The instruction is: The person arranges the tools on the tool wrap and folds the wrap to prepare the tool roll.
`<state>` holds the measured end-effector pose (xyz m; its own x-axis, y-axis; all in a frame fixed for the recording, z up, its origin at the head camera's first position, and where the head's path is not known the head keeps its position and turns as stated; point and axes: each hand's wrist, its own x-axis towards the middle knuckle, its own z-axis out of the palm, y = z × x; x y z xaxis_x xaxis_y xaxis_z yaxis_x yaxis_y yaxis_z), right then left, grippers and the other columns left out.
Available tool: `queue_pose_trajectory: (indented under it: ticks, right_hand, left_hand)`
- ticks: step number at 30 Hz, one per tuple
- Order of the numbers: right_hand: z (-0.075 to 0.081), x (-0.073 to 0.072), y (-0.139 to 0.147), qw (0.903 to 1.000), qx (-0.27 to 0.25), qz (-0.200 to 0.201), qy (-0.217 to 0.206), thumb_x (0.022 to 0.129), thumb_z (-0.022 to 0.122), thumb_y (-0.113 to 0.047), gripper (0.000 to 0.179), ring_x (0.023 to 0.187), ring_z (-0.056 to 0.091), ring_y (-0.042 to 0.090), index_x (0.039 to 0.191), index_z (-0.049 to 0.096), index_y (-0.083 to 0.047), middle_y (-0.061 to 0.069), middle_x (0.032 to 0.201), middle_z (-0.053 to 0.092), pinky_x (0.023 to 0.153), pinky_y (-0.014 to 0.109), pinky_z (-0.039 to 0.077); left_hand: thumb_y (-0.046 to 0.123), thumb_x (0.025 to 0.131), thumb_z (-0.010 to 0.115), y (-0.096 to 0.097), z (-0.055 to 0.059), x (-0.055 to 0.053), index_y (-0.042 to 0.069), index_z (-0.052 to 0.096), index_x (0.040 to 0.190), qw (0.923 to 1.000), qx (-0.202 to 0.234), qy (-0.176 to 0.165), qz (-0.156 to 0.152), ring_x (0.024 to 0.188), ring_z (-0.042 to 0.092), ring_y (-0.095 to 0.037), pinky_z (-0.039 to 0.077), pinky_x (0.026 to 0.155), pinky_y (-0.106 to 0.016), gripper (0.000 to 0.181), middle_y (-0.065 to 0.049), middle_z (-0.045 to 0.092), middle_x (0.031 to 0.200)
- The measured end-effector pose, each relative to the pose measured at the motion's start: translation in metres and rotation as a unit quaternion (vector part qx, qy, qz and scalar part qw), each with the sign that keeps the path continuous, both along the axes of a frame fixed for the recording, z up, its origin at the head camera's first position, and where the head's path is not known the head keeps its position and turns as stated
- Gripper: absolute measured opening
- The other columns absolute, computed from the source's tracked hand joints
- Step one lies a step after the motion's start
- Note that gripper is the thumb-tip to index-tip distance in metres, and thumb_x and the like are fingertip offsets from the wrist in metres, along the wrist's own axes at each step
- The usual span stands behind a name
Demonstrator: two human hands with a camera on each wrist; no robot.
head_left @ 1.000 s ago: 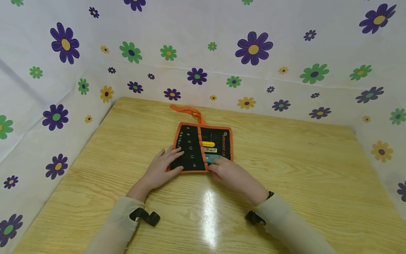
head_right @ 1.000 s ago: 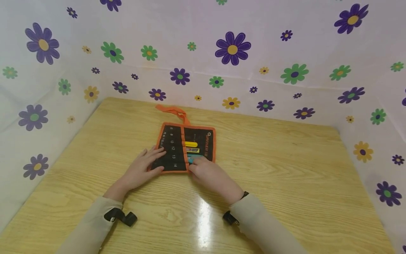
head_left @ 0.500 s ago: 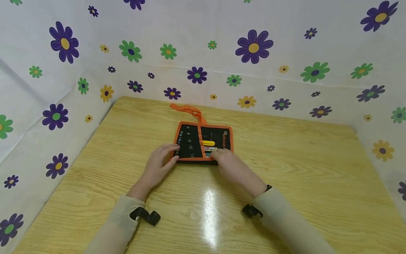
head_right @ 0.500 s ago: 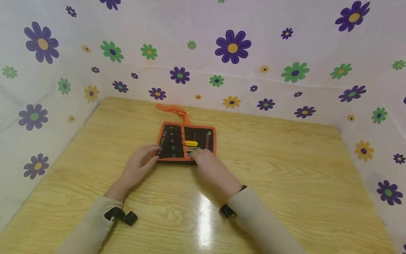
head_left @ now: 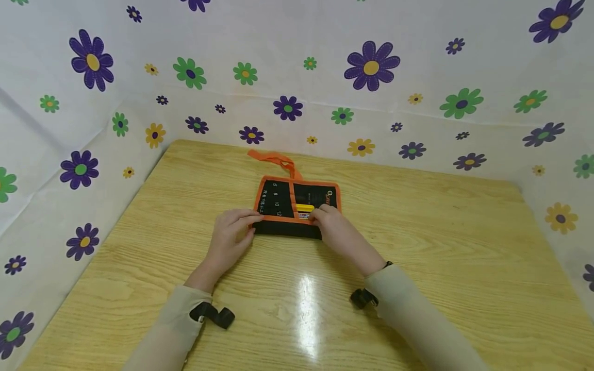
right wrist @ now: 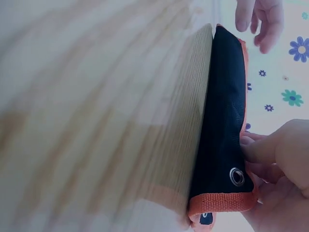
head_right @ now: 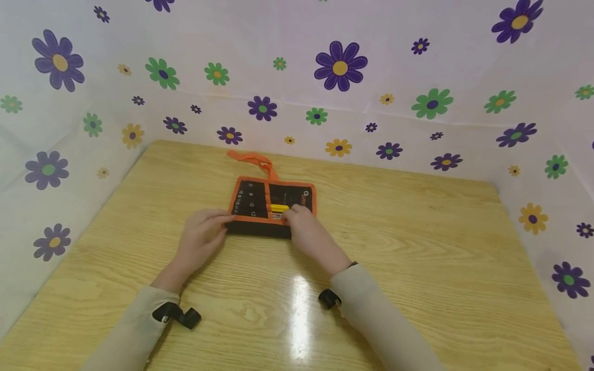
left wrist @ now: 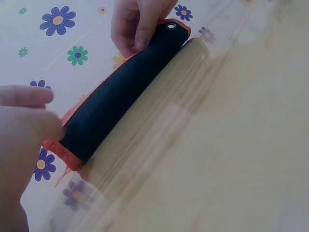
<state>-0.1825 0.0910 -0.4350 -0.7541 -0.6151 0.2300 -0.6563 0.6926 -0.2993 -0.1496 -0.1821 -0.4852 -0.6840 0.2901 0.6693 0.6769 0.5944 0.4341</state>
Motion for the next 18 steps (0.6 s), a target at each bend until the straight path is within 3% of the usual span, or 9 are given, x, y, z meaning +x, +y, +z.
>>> queue_pose_trajectory:
  ticks: [6,10,14,18]
  right_hand:
    - [0.002,0.000,0.000,0.9963,0.061,0.004,0.061,0.087,0.070,-0.007,0.009,0.080,0.058,0.019,0.096,0.072,-0.011,0.004,0.091,0.063,0.074,0.030,0.052]
    - [0.005,0.002,0.000,0.9859,0.137,0.026,0.092,0.088,0.068,-0.007,0.015,0.084,0.057,0.020,0.100,0.076,-0.013,0.003,0.094,0.065,0.075,0.030,0.051]
    - [0.010,0.007,0.001,0.9805,0.168,0.036,0.096,0.091,0.066,-0.017,0.019,0.084,0.054,0.022,0.105,0.075,-0.008,0.006,0.095,0.062,0.072,0.032,0.049]
    - [0.012,0.010,0.001,0.9781,0.188,0.033,0.083,0.088,0.068,-0.038,0.039,0.089,0.047,0.024,0.109,0.072,-0.006,0.006,0.098,0.055,0.075,0.035,0.044]
  left_hand:
    - [0.005,0.083,0.070,0.000,-0.001,0.003,0.011,0.070,0.118,0.9954,-0.071,-0.056,-0.031,0.111,0.057,-0.022,0.041,0.092,-0.044,0.036,-0.002,0.063,0.123]
    - [0.010,0.085,0.069,0.001,-0.002,0.003,0.011,0.063,0.127,0.9897,-0.103,-0.091,-0.040,0.120,0.051,-0.023,0.038,0.099,-0.048,0.043,-0.003,0.056,0.134]
    - [0.014,0.086,0.070,0.000,-0.004,0.003,0.014,0.060,0.132,0.9853,-0.116,-0.121,-0.035,0.124,0.047,-0.024,0.035,0.101,-0.051,0.047,-0.002,0.053,0.136]
    - [0.015,0.086,0.070,0.002,-0.004,0.003,0.016,0.059,0.132,0.9829,-0.113,-0.143,-0.022,0.123,0.046,-0.025,0.036,0.099,-0.051,0.047,-0.001,0.054,0.135]
